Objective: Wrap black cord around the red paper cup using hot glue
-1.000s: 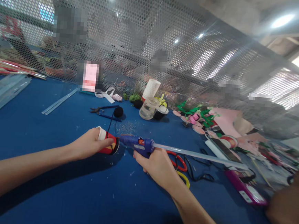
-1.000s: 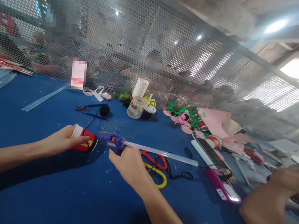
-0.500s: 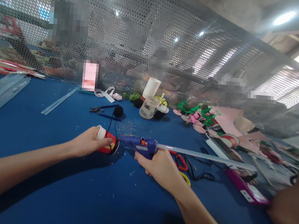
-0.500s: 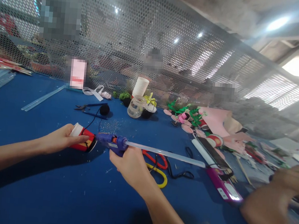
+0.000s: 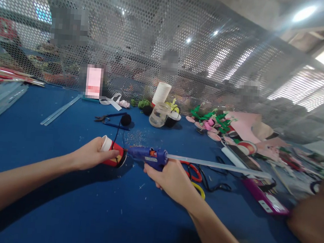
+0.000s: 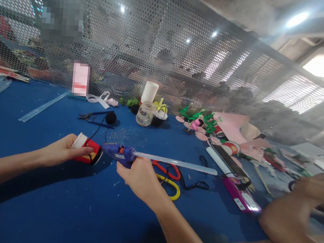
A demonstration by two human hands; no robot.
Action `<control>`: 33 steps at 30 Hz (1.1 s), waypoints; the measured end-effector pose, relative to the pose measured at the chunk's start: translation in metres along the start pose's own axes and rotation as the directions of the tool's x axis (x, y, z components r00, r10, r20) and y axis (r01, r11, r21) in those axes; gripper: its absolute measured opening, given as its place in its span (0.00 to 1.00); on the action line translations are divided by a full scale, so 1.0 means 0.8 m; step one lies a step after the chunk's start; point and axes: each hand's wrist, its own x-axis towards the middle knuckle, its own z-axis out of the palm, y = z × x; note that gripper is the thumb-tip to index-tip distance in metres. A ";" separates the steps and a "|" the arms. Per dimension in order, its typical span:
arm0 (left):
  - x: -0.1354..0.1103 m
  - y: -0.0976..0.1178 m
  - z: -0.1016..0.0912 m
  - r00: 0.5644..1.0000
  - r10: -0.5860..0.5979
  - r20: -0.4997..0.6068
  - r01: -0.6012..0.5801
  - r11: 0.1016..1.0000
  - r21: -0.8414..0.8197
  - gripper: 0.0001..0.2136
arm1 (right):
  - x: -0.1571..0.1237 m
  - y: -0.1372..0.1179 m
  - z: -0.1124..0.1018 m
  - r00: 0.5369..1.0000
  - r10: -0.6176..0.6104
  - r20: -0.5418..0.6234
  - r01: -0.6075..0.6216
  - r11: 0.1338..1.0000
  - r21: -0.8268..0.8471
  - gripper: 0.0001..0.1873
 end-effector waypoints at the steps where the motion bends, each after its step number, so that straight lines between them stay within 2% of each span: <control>1: 0.000 0.000 0.000 1.000 -0.003 0.002 0.003 1.000 0.008 0.15 | 0.000 0.000 0.000 1.000 0.008 0.005 -0.008 1.000 -0.003 0.10; 9: -0.002 0.002 0.001 1.000 0.003 -0.003 -0.003 1.000 0.005 0.15 | -0.001 0.000 0.003 1.000 0.000 -0.021 -0.001 1.000 -0.019 0.10; 17: -0.002 0.002 0.001 1.000 0.013 0.007 -0.013 1.000 0.002 0.16 | -0.006 -0.004 0.001 1.000 0.002 -0.027 -0.005 0.994 -0.110 0.08; 25: -0.004 0.003 0.002 1.000 0.018 -0.016 -0.018 1.000 0.018 0.15 | -0.007 -0.006 0.000 0.994 -0.093 -0.053 0.081 0.979 -0.189 0.09; 33: -0.004 0.003 0.003 0.999 0.028 -0.032 -0.028 0.999 0.016 0.14 | -0.008 -0.001 0.002 0.991 -0.126 -0.055 0.110 0.968 -0.224 0.12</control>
